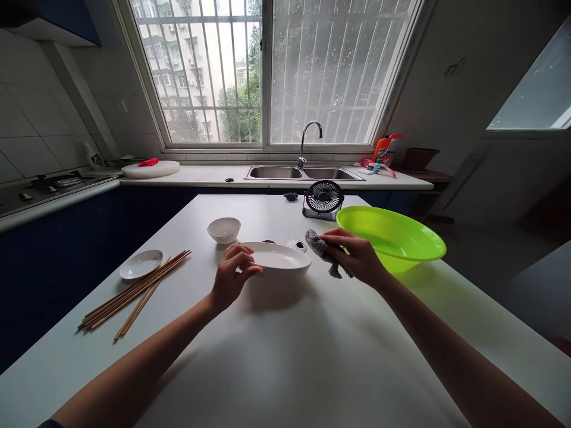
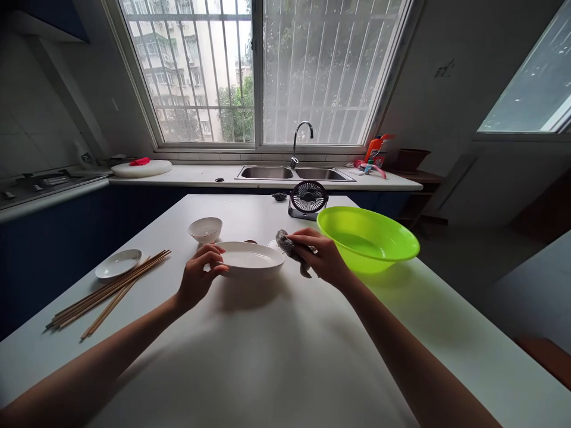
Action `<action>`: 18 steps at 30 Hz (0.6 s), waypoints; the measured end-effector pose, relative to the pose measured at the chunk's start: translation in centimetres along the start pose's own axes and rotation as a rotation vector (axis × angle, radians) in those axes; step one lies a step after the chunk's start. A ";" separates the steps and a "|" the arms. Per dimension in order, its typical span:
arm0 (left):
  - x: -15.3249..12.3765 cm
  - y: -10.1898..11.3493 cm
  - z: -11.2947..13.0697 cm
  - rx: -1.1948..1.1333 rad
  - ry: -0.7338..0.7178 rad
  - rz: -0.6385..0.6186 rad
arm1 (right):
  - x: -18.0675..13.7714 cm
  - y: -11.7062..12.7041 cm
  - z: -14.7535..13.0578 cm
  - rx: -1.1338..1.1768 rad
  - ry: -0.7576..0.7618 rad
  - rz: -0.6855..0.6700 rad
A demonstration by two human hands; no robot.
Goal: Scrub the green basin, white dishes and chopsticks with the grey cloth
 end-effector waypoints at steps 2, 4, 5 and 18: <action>0.6 -0.6 0.4 0.009 0.021 0.019 | 0.1 0.1 0.0 -0.014 0.000 0.013; 1.2 -1.0 0.9 0.011 0.050 0.037 | 0.1 0.1 0.0 -0.023 -0.002 0.025; 1.4 -1.1 1.1 0.008 0.068 0.044 | 0.0 0.1 0.0 -0.024 -0.007 0.032; 4.2 -0.9 3.9 -0.114 0.391 0.085 | 0.2 0.3 -0.2 -0.023 -0.038 0.129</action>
Point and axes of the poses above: each hand's wrist, its own x-axis towards the middle knuckle, its own y-axis out of the back of the hand, z = x × y, the point moved 1 cm from there along x, towards the middle knuckle, and after that the axes turned 3 degrees about y, right-handed, at the moved point
